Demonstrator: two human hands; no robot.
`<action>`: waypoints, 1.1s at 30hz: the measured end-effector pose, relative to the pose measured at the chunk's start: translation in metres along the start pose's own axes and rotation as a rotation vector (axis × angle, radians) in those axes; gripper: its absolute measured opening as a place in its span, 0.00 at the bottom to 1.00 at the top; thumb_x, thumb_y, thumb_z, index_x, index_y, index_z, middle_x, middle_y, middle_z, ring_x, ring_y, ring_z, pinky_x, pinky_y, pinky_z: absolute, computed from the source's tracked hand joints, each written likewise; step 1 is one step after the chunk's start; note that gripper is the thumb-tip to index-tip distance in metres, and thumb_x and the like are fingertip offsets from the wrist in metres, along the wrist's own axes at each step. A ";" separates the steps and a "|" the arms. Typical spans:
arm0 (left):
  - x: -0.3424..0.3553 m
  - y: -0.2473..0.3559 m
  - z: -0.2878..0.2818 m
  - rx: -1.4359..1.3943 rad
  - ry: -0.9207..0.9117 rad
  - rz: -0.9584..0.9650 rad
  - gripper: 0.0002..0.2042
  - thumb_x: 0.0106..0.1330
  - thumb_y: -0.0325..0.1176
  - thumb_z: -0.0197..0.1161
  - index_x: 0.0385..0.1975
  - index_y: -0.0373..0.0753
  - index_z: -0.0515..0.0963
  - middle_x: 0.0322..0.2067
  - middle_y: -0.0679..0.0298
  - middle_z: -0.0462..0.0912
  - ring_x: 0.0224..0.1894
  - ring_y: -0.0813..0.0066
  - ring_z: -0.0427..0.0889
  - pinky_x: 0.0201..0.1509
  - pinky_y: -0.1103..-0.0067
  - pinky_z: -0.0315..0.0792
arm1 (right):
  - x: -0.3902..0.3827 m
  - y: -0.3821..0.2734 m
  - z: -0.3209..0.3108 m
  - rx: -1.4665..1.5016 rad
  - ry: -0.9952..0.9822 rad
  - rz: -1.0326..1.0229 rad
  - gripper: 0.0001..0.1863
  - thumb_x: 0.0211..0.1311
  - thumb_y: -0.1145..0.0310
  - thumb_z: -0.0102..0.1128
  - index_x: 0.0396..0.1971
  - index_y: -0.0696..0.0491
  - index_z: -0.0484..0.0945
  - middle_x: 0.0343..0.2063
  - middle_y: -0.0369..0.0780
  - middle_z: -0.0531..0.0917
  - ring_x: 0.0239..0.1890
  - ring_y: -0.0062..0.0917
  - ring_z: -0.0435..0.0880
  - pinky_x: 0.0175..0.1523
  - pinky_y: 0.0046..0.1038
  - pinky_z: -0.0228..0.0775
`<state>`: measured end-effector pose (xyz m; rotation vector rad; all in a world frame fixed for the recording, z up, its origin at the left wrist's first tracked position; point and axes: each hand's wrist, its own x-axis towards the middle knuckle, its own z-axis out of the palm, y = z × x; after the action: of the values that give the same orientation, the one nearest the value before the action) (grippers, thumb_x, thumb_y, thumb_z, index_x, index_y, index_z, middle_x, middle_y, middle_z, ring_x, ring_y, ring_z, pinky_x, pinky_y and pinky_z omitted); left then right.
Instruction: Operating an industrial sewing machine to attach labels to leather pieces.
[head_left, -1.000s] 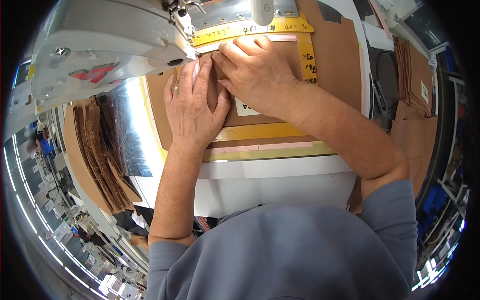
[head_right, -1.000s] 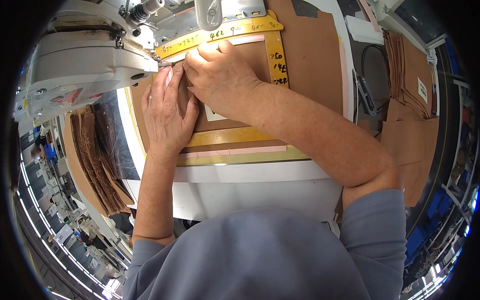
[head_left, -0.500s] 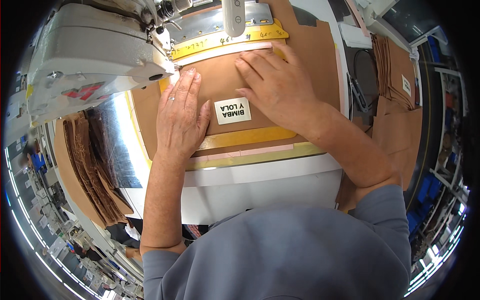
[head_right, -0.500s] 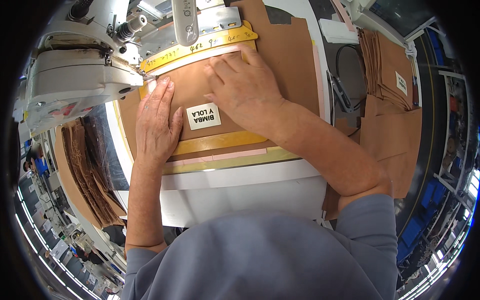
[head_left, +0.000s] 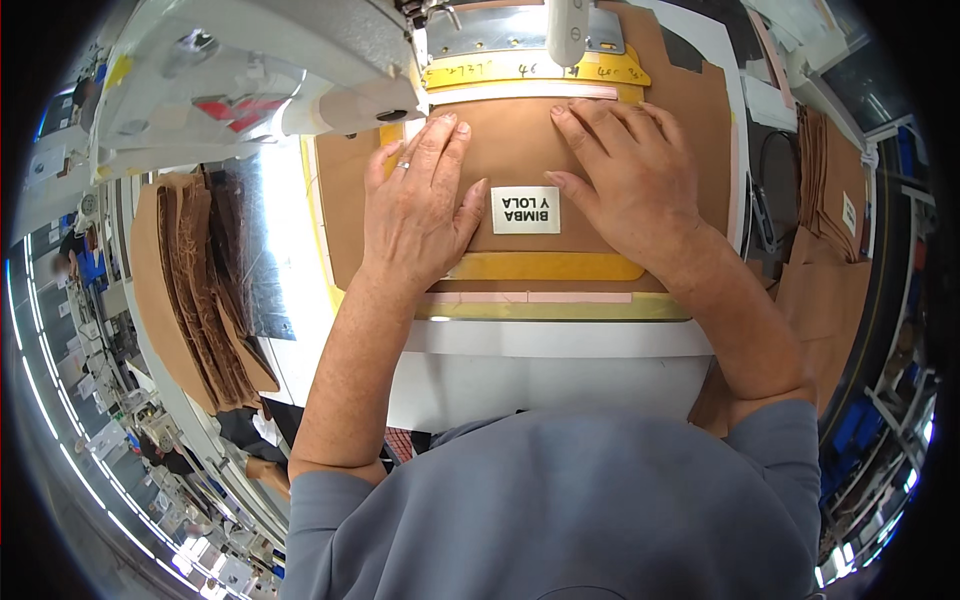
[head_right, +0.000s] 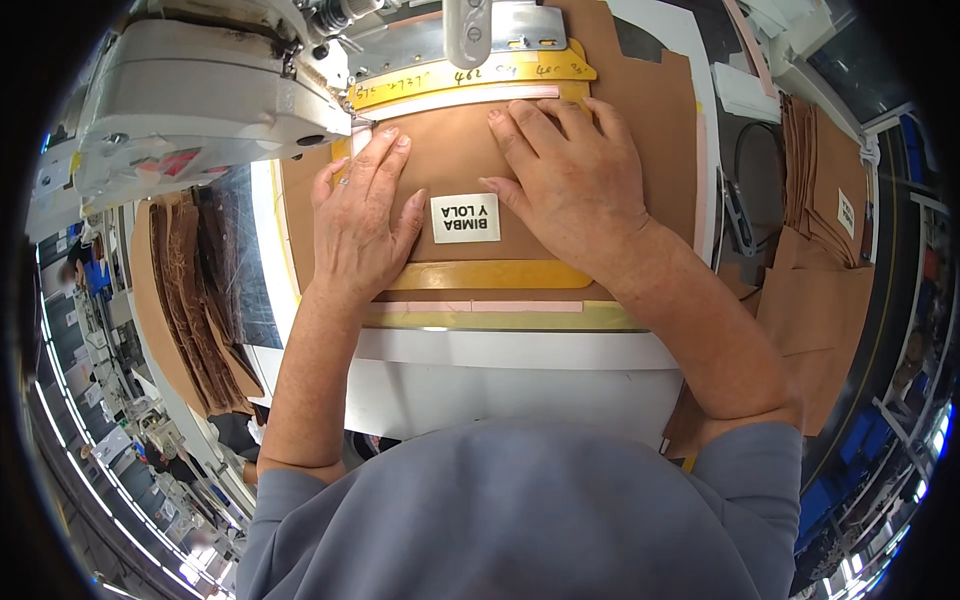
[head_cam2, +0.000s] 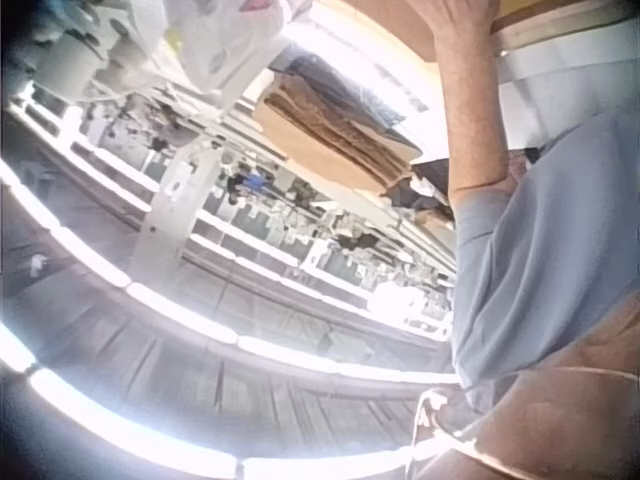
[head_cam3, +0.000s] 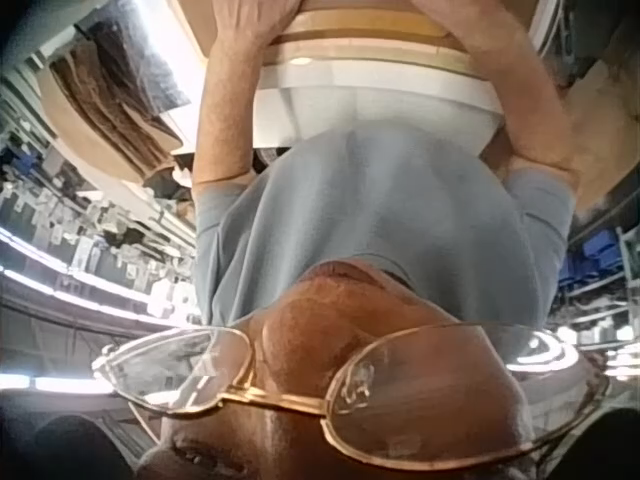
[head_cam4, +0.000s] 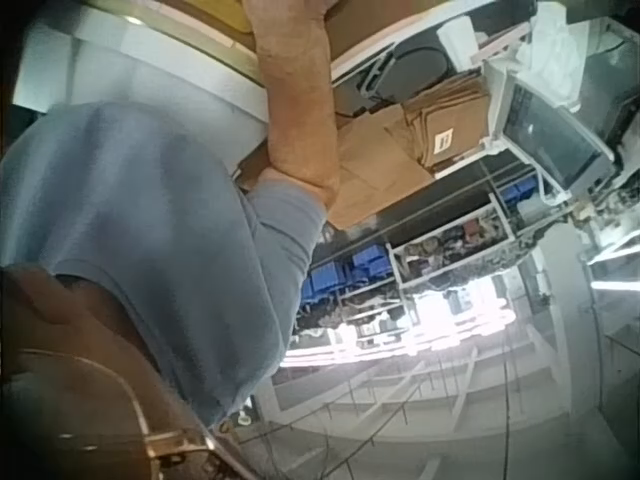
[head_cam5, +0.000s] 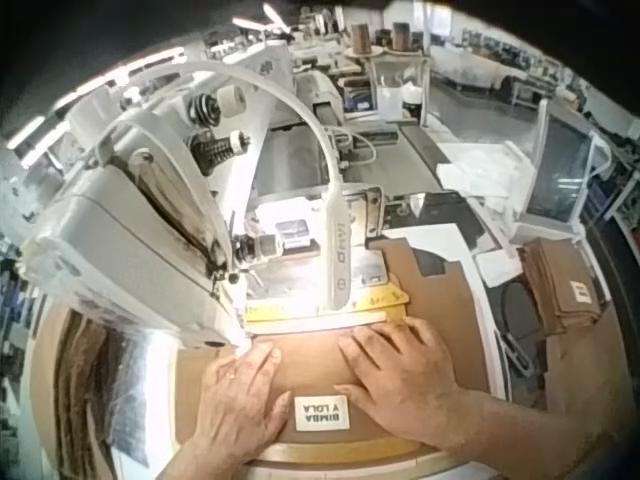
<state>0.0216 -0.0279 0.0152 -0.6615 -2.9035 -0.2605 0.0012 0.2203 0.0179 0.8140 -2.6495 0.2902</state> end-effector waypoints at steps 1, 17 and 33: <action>0.000 0.000 0.001 0.004 -0.001 -0.005 0.26 0.69 0.39 0.64 0.66 0.40 0.73 0.66 0.61 0.75 0.68 0.67 0.72 0.71 0.63 0.58 | 0.001 0.000 0.000 0.003 0.008 0.002 0.29 0.54 0.51 0.73 0.53 0.50 0.82 0.47 0.33 0.82 0.52 0.24 0.78 0.61 0.36 0.67; 0.002 -0.008 -0.003 -0.103 0.069 -0.056 0.26 0.61 0.41 0.71 0.58 0.39 0.79 0.60 0.56 0.77 0.66 0.53 0.74 0.70 0.51 0.63 | 0.003 0.001 0.001 0.001 -0.034 -0.021 0.31 0.55 0.49 0.72 0.56 0.50 0.80 0.45 0.34 0.81 0.52 0.25 0.78 0.60 0.35 0.68; 0.001 -0.013 -0.014 -0.034 0.018 0.035 0.27 0.61 0.45 0.70 0.58 0.37 0.79 0.58 0.56 0.79 0.65 0.55 0.76 0.70 0.60 0.64 | 0.004 -0.001 -0.001 -0.003 -0.035 -0.026 0.30 0.57 0.49 0.71 0.55 0.50 0.80 0.43 0.33 0.80 0.50 0.24 0.77 0.59 0.33 0.67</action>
<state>0.0163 -0.0419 0.0277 -0.7105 -2.8739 -0.3098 -0.0010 0.2173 0.0206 0.8602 -2.6689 0.2673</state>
